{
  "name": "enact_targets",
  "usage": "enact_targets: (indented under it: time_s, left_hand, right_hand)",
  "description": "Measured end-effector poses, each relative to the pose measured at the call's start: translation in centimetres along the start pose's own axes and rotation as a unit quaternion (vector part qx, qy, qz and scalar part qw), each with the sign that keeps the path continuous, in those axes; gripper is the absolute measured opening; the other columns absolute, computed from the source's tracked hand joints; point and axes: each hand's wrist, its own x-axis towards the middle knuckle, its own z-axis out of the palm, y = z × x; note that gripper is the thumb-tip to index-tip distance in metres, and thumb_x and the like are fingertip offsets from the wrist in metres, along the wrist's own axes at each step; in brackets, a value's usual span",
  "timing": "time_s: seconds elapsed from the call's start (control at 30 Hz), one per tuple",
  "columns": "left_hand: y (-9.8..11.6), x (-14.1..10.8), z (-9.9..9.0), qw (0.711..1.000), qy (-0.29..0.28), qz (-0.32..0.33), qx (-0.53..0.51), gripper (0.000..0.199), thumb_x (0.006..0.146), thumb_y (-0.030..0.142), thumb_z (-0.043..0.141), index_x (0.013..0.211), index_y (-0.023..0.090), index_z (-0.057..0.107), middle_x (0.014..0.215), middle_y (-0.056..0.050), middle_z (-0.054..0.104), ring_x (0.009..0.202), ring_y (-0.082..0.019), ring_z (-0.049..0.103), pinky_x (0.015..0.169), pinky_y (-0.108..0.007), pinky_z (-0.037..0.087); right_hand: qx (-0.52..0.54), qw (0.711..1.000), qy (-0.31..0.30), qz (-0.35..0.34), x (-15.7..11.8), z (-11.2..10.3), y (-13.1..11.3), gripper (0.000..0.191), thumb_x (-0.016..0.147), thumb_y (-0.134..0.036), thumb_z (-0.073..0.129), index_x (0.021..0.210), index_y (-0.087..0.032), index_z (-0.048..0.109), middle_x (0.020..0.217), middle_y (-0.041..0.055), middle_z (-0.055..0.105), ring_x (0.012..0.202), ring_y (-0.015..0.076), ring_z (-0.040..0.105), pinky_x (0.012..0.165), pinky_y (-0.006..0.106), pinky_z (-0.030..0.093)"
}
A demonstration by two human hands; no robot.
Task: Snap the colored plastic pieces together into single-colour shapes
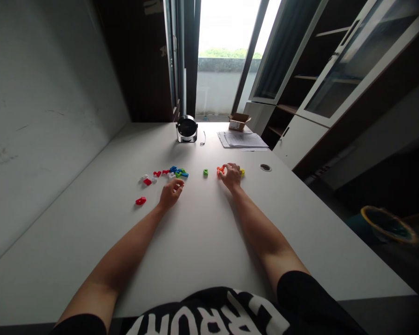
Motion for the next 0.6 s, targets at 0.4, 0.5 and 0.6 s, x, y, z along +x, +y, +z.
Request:
enact_targets:
  time_s: [0.4, 0.5, 0.6]
  left_hand:
    - [0.08, -0.01, -0.05, 1.0, -0.013, 0.001, 0.013, 0.014, 0.09, 0.024, 0.056, 0.097, 0.021, 0.067, 0.094, -0.004, 0.073, 0.074, -0.017, 0.067, 0.06, -0.026, 0.052]
    - [0.14, -0.01, -0.05, 1.0, -0.014, 0.001, 0.008, 0.014, 0.09, 0.024, 0.056, 0.096, 0.021, 0.068, 0.092, -0.004, 0.073, 0.075, -0.017, 0.067, 0.061, -0.026, 0.052]
    - [0.13, -0.04, -0.04, 1.0, -0.013, 0.004, 0.01, 0.014, 0.09, 0.024, 0.056, 0.095, 0.021, 0.068, 0.092, -0.004, 0.073, 0.075, -0.017, 0.067, 0.062, -0.026, 0.052]
  right_hand:
    - [-0.01, 1.0, 0.0, 0.023, -0.03, 0.79, 0.84, 0.035, 0.083, -0.042, 0.063, 0.11, -0.021, 0.072, 0.127, 0.0139, 0.059, 0.123, 0.0318, 0.045, 0.109, 0.05, 0.029]
    - [-0.006, 1.0, 0.003, 0.022, -0.1, 0.65, 0.69, 0.034, 0.083, -0.042, 0.064, 0.108, -0.021, 0.072, 0.126, 0.0138, 0.059, 0.122, 0.0318, 0.045, 0.11, 0.052, 0.027]
    - [-0.013, 1.0, 0.008, 0.024, -0.2, 0.56, 0.5, 0.033, 0.083, -0.043, 0.063, 0.106, -0.022, 0.073, 0.127, 0.0135, 0.059, 0.125, 0.0324, 0.043, 0.113, 0.055, 0.022]
